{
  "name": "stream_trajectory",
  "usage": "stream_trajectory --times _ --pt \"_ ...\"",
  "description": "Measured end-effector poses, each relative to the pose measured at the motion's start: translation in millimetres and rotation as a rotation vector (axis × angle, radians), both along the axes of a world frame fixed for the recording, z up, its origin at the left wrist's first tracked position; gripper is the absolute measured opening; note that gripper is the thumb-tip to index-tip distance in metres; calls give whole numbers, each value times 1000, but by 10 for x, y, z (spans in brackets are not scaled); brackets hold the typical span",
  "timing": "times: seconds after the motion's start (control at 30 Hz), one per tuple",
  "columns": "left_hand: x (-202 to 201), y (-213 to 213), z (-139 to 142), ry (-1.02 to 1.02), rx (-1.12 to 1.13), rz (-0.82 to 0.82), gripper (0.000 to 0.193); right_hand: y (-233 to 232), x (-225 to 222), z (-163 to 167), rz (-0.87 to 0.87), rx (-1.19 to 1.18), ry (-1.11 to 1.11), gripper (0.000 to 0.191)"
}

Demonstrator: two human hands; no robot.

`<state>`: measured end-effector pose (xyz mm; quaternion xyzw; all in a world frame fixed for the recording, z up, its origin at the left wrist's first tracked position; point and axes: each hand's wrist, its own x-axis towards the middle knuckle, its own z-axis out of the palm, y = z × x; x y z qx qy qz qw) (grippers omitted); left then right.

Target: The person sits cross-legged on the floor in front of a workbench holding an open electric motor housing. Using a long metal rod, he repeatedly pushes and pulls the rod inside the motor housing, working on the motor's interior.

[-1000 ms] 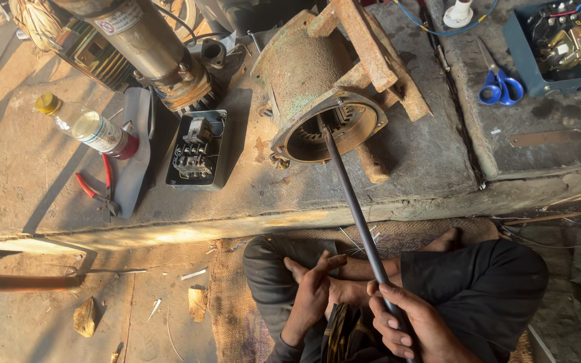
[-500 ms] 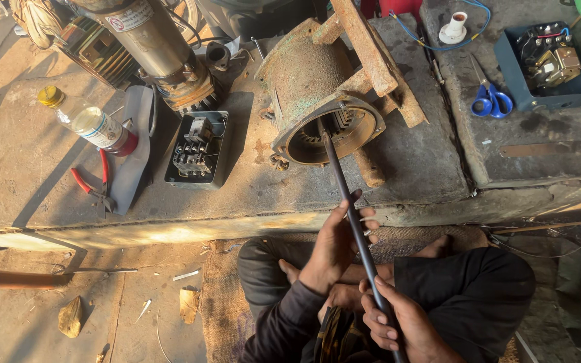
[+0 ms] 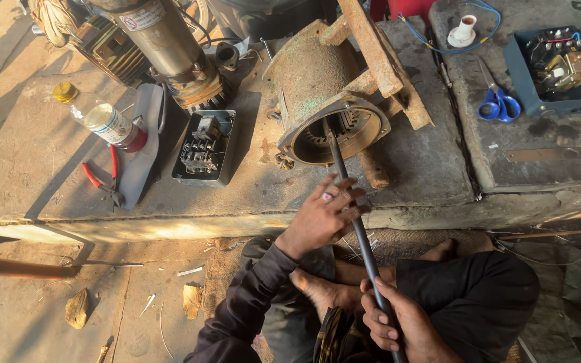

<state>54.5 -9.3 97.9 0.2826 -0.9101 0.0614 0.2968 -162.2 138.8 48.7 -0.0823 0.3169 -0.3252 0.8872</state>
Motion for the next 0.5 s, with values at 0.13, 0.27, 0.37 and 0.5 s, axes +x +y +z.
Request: stream_trajectory --times 0.13,0.27,0.37,0.5 --pt "-165 -194 -74 -54 74 -102 30 8 -22 -11 -15 50 67 39" --pt "-290 -317 -208 45 -15 -110 34 15 -22 -14 -16 12 29 41" --pt "-324 -340 -290 91 40 -78 37 17 -1 6 -8 -26 7 39" --pt "-368 -312 -308 171 9 -84 38 85 -70 16 7 3 49 36"
